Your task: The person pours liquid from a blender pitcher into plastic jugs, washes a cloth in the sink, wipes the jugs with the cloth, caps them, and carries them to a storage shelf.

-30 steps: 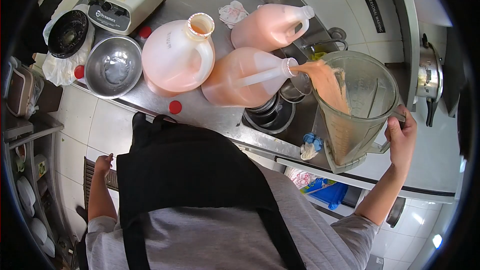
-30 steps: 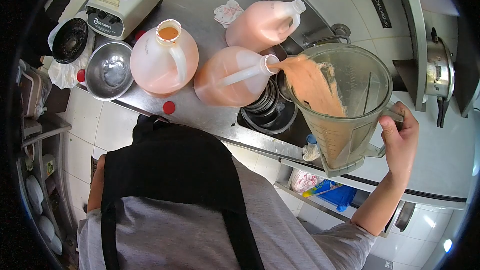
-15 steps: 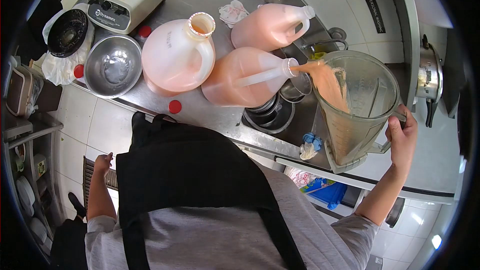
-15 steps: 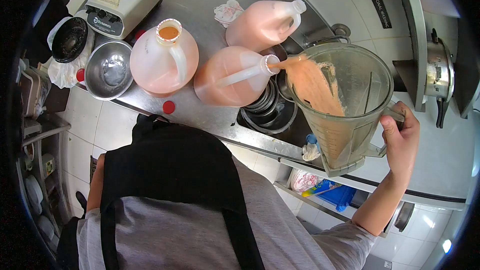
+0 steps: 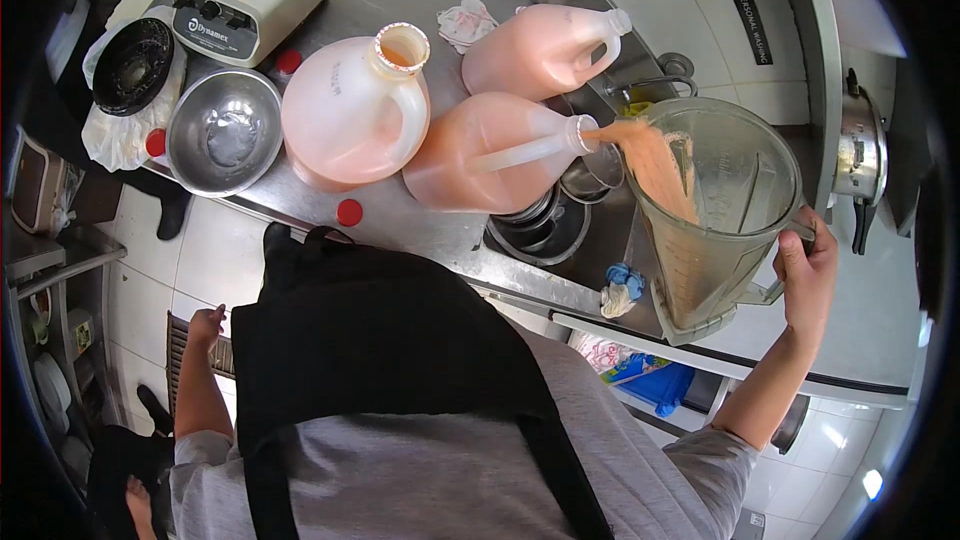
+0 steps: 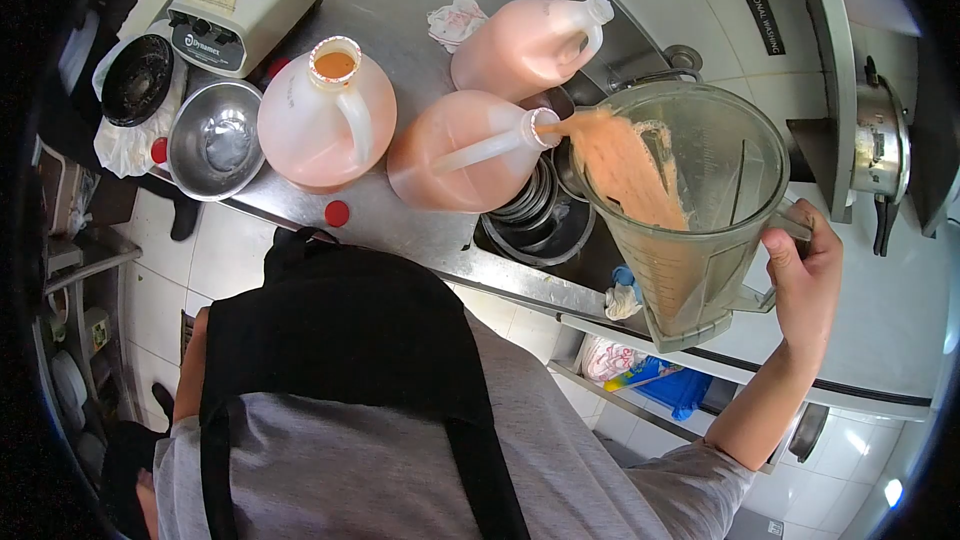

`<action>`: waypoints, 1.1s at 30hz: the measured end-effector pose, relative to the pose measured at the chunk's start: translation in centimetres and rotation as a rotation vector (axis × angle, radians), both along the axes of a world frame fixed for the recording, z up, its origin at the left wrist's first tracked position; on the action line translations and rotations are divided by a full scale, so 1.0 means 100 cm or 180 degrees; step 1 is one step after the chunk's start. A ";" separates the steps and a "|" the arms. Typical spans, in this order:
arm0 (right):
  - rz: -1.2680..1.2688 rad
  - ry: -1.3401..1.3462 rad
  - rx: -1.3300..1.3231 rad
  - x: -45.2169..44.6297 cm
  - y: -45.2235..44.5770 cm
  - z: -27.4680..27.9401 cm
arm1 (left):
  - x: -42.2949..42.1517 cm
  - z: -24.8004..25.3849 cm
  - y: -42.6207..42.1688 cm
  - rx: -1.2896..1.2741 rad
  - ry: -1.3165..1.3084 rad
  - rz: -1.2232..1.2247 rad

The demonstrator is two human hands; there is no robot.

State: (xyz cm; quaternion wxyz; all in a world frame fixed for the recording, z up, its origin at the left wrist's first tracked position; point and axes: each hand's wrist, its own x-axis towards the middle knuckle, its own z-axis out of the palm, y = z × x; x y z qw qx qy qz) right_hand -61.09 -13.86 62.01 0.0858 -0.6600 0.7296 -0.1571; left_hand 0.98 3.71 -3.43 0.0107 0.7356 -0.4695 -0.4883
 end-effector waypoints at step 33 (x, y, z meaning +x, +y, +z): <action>-0.0030 -0.0257 0.0005 0.018 -0.005 -0.007 | -0.012 0.026 -0.005 0.0130 0.0060 0.0348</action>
